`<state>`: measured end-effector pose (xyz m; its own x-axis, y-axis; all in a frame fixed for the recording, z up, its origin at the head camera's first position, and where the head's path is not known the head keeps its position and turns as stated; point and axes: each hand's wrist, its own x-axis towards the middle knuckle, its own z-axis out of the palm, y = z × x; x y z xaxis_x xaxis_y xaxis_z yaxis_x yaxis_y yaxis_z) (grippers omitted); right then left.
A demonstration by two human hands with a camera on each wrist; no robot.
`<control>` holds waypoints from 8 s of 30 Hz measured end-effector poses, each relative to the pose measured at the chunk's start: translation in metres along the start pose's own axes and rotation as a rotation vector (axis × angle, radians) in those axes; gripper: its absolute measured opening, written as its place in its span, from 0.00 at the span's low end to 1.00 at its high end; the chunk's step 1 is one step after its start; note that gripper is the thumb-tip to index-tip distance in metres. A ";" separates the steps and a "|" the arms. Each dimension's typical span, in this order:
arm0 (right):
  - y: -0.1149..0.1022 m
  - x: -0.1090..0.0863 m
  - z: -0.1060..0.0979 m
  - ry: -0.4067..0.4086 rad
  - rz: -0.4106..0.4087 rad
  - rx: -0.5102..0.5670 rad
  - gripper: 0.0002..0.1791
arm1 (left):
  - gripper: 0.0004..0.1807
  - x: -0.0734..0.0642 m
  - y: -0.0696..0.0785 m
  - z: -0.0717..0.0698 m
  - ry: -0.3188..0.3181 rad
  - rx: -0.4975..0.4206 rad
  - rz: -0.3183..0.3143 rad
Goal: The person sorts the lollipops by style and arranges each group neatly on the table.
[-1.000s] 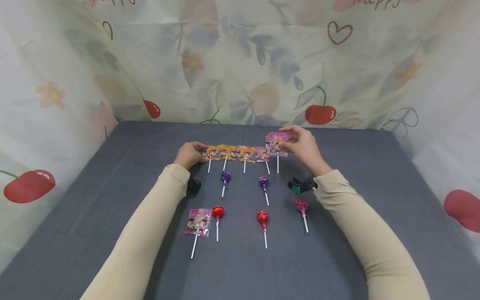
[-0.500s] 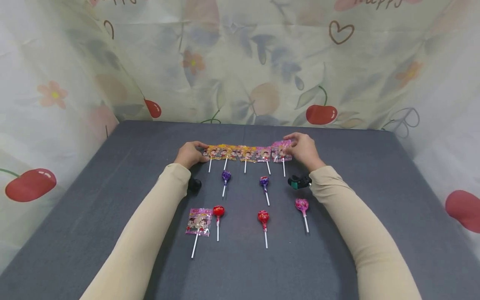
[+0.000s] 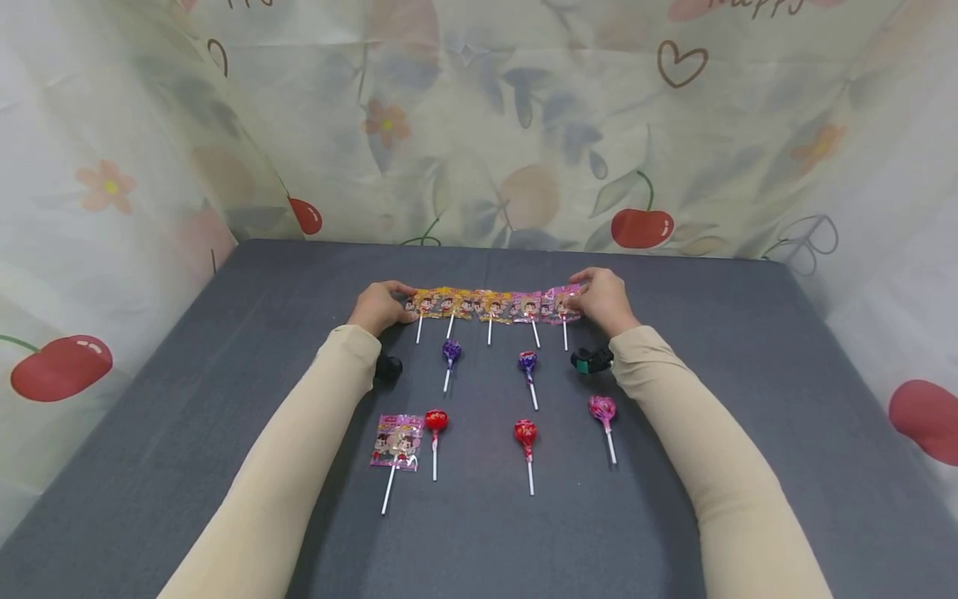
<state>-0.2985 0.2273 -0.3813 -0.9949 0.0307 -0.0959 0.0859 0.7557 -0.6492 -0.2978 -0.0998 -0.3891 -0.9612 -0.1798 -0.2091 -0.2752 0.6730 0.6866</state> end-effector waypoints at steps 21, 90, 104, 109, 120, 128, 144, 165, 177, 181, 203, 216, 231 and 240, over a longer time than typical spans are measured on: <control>0.006 0.006 0.000 0.029 -0.060 -0.067 0.22 | 0.24 0.000 0.000 0.001 -0.006 -0.014 -0.028; -0.112 -0.119 0.078 -0.425 -0.477 0.385 0.26 | 0.24 -0.002 0.001 0.000 0.007 -0.009 -0.010; -0.112 -0.135 0.128 -0.506 -0.641 0.068 0.24 | 0.23 -0.002 0.000 -0.001 0.013 0.001 -0.016; -0.112 -0.137 0.136 -0.502 -0.660 0.019 0.25 | 0.24 0.000 -0.001 -0.001 0.008 0.008 -0.014; -0.113 -0.142 0.141 -0.465 -0.687 -0.076 0.29 | 0.23 0.000 -0.002 0.000 0.007 0.011 -0.014; -0.113 -0.140 0.142 -0.457 -0.727 -0.110 0.28 | 0.24 -0.001 -0.001 -0.002 0.007 0.006 -0.003; -0.109 -0.144 0.129 -0.442 -0.705 0.048 0.27 | 0.24 -0.004 0.000 -0.003 0.010 -0.004 -0.005; -0.105 -0.151 0.101 -0.415 -0.718 0.260 0.26 | 0.25 0.000 -0.003 -0.003 0.006 0.011 0.004; -0.103 -0.154 0.055 -0.419 -0.613 0.379 0.22 | 0.24 0.000 -0.001 0.001 0.018 0.018 -0.014; -0.100 -0.150 0.033 -0.351 -0.559 0.412 0.22 | 0.24 0.000 0.000 0.000 0.023 0.024 -0.010; -0.046 -0.096 -0.048 0.169 -0.434 0.390 0.21 | 0.25 0.002 -0.003 0.001 0.015 -0.004 -0.031; 0.014 -0.045 -0.053 0.196 -0.198 0.340 0.25 | 0.25 0.000 0.000 0.000 0.019 0.010 -0.024; 0.052 0.000 -0.047 -0.010 -0.005 0.160 0.24 | 0.25 0.002 -0.002 -0.001 0.006 0.008 -0.011; 0.055 0.012 -0.041 -0.097 0.021 0.168 0.24 | 0.25 0.002 -0.002 -0.001 0.006 0.005 -0.003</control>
<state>-0.3080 0.2967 -0.3872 -0.9838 -0.0236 -0.1778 0.1225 0.6358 -0.7621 -0.2991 -0.1025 -0.3901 -0.9606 -0.1862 -0.2065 -0.2777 0.6759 0.6827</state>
